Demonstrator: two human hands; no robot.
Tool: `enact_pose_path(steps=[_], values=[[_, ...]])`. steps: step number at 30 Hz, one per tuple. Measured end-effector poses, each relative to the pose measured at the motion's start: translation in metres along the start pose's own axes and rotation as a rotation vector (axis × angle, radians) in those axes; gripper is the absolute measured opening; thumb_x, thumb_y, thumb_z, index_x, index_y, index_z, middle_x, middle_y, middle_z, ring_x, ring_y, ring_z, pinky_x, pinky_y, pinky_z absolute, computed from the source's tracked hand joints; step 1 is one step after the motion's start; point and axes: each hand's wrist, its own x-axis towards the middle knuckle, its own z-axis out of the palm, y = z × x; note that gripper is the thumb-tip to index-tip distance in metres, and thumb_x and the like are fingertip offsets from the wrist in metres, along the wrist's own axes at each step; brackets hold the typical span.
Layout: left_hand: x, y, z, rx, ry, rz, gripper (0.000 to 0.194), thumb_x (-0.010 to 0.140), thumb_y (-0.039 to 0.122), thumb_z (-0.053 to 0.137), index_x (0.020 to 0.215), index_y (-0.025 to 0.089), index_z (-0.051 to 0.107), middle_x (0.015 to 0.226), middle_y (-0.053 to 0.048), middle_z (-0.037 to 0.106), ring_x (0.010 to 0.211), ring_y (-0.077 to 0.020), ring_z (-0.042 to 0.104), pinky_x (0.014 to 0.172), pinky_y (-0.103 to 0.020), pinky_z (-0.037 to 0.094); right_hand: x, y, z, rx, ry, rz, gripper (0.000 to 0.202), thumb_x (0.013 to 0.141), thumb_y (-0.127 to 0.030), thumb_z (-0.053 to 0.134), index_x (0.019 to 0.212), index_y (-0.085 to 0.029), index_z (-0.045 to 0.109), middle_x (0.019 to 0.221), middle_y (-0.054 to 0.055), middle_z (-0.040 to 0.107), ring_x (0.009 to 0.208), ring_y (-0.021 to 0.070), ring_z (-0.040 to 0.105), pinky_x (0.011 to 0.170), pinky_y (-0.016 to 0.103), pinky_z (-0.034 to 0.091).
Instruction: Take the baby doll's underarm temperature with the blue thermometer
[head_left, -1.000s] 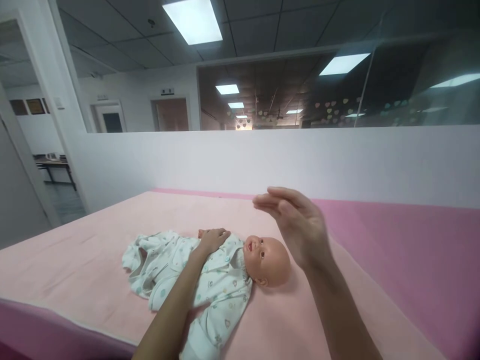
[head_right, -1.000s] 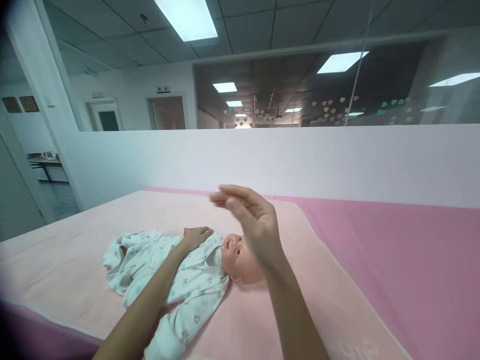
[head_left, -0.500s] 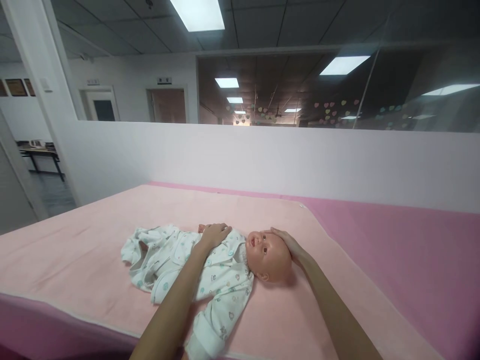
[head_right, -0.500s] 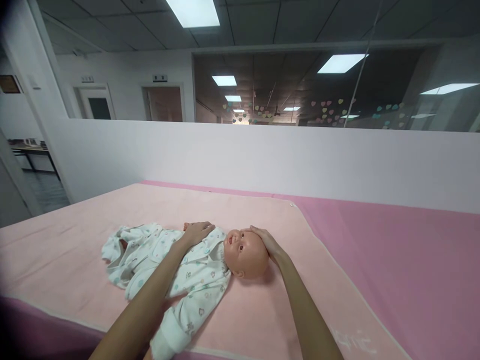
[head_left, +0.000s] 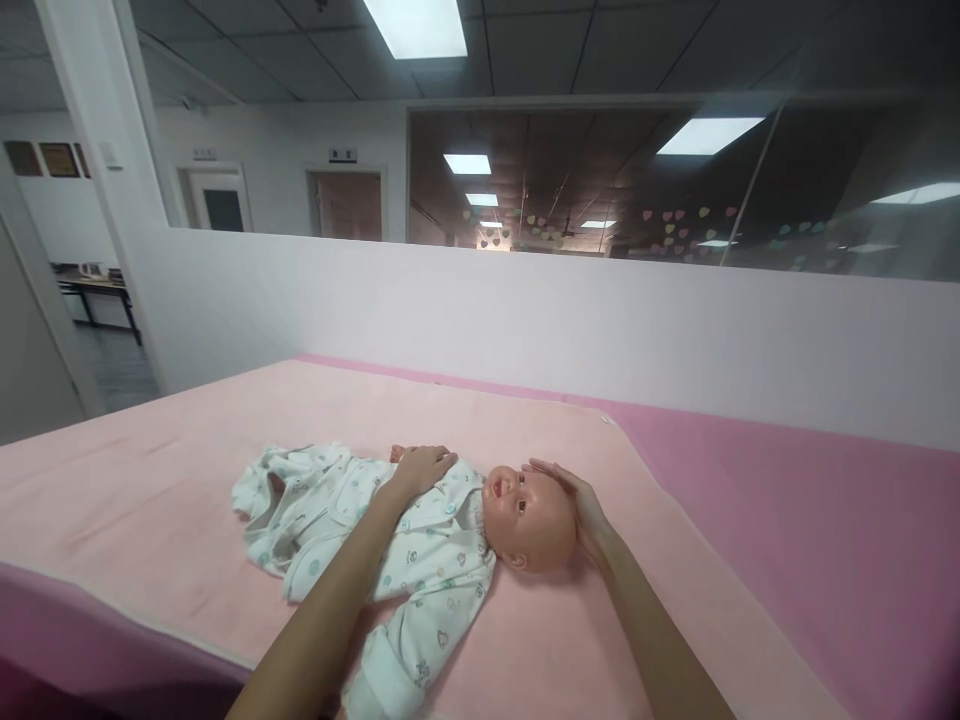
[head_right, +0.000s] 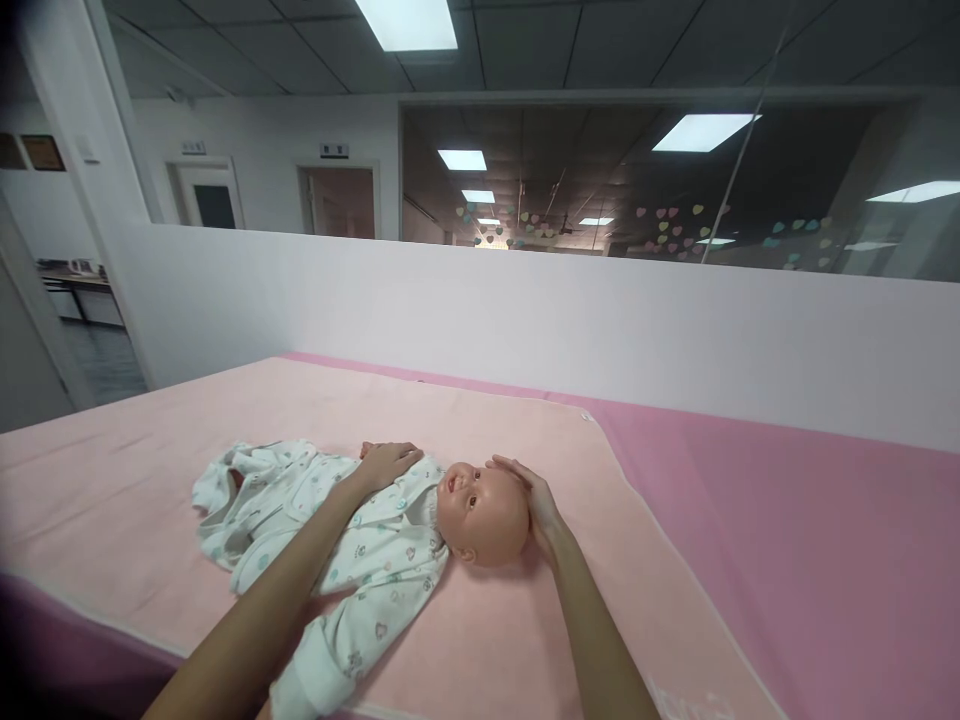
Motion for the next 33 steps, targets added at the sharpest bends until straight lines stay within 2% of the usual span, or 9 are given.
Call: enact_pose_path(steps=[4,9,14,19,23,28,33], values=[[-0.0006,0.0003,-0.0006,0.017,0.006,0.010,0.042,0.087,0.042,0.029,0.098,0.021,0.064,0.106,-0.007,0.066,0.100,-0.0247,0.057,0.087,-0.036,0.036,0.0035,0.0034,-0.0016,-0.021,-0.076,0.092,0.041,0.078,-0.048,0.048,0.092,-0.014,0.066,0.096,0.009,0.068,0.094,0.0252,0.063,0.085,0.036,0.048],[-0.0010,0.0008,-0.0019,0.038,-0.003,0.008,0.043,0.087,0.043,0.028,0.098,0.020,0.063,0.106,-0.008,0.066,0.100,-0.0256,0.057,0.087,-0.037,0.036,0.0049,0.0021,-0.0014,0.010,0.014,0.005,0.041,0.079,-0.050,0.048,0.091,-0.016,0.067,0.094,0.007,0.069,0.092,0.0227,0.063,0.087,0.032,0.046],[-0.0005,0.0005,-0.0017,0.051,-0.013,0.015,0.043,0.087,0.042,0.028,0.096,0.020,0.063,0.104,-0.008,0.067,0.098,-0.0260,0.058,0.086,-0.037,0.037,0.0030,-0.0002,-0.0005,-0.046,-0.050,0.041,0.040,0.076,-0.048,0.054,0.091,-0.014,0.068,0.089,0.009,0.070,0.090,0.0247,0.064,0.086,0.034,0.047],[-0.0002,-0.0003,-0.0009,0.043,-0.023,0.024,0.043,0.088,0.041,0.027,0.097,0.019,0.063,0.105,-0.009,0.066,0.100,-0.0261,0.057,0.085,-0.036,0.037,0.0013,-0.0021,0.0002,-0.049,0.054,-0.078,0.037,0.077,-0.046,0.053,0.091,-0.015,0.068,0.096,0.007,0.069,0.096,0.0223,0.061,0.090,0.031,0.044],[0.0000,-0.0006,-0.0007,0.027,-0.029,0.032,0.042,0.087,0.041,0.028,0.095,0.019,0.063,0.105,-0.010,0.066,0.100,-0.0274,0.057,0.085,-0.037,0.036,0.0005,-0.0004,0.0023,-0.073,-0.022,0.011,0.040,0.078,-0.047,0.052,0.093,-0.013,0.067,0.092,0.008,0.069,0.092,0.0226,0.063,0.087,0.031,0.046],[0.0008,-0.0023,0.0003,0.012,-0.024,0.033,0.042,0.087,0.041,0.028,0.094,0.018,0.062,0.105,-0.011,0.065,0.099,-0.0291,0.057,0.084,-0.039,0.035,0.0031,0.0005,0.0023,-0.059,0.038,-0.062,0.039,0.081,-0.048,0.048,0.094,-0.016,0.067,0.099,0.006,0.068,0.093,0.0199,0.063,0.086,0.028,0.046],[0.0035,-0.0048,0.0023,-0.014,-0.015,0.028,0.038,0.086,0.041,0.031,0.092,0.020,0.063,0.103,-0.010,0.066,0.099,-0.0291,0.057,0.084,-0.039,0.035,0.0023,-0.0023,0.0008,-0.161,-0.052,-0.042,0.040,0.077,-0.047,0.054,0.093,-0.012,0.067,0.092,0.009,0.069,0.088,0.0221,0.064,0.083,0.030,0.047]])
